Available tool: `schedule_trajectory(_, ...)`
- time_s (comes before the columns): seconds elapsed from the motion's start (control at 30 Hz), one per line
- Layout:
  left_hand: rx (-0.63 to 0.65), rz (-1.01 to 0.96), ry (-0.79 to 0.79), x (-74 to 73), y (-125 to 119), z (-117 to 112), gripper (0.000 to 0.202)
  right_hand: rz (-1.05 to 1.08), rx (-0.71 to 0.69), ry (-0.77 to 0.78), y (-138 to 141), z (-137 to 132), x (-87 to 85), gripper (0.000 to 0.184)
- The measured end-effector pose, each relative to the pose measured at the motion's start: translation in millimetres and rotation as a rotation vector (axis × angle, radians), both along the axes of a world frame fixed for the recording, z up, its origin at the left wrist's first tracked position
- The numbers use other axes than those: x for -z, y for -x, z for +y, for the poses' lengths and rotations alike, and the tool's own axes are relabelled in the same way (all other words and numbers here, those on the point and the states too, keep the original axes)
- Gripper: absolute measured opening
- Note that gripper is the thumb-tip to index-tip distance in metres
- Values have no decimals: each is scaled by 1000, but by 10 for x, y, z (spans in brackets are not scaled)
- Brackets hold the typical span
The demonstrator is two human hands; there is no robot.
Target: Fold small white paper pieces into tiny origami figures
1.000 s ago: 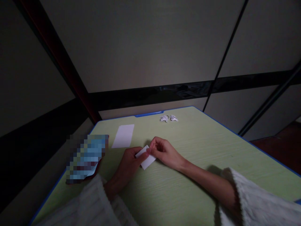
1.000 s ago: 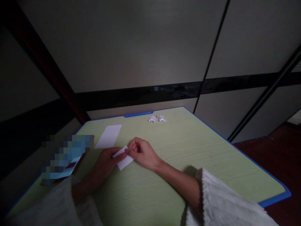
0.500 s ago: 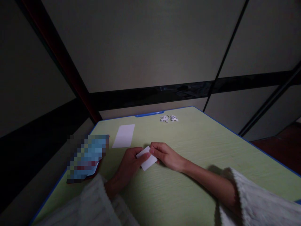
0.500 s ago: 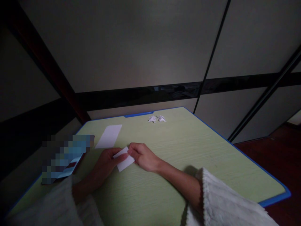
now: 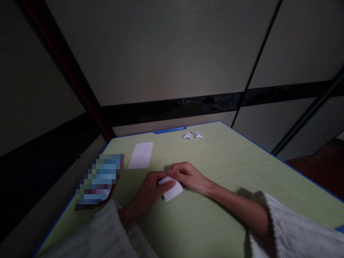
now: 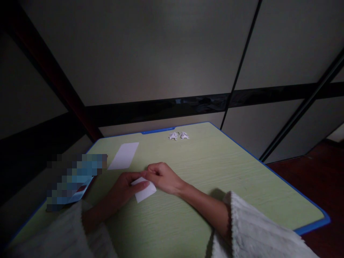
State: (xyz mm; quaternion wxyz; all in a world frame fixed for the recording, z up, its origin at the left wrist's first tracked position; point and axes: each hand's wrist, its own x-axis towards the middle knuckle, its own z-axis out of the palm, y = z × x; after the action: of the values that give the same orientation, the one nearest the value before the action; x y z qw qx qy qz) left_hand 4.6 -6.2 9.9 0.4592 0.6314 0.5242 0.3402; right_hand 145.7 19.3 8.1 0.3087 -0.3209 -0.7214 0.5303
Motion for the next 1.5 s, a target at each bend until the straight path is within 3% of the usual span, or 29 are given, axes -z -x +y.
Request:
schedule_trajectory(0.2,41,-21,-6,-11,-25,-9,19,-86,48,-168,-5,-37,-13,32)
schedule_trajectory(0.4,61,-109,59,-9,-24,-5,19,-92,69,-212,-22,-36,-45,31)
schedule_trajectory(0.73,17,-143,61,19,-17,11,19,49,-18,27,-18,-1,7,35)
schedule_trajectory(1.1,-16,-93,13,-13,4,-23,21,90,-76,56,-14,12,5,34)
schedule_trajectory(1.4,-148,-230,-71,-20,-20,42,20,221,83,136,4,54,-4,31)
schedule_trajectory(1.5,-199,-296,-136,-21,-5,37,30,252,139,185,-3,82,10,30)
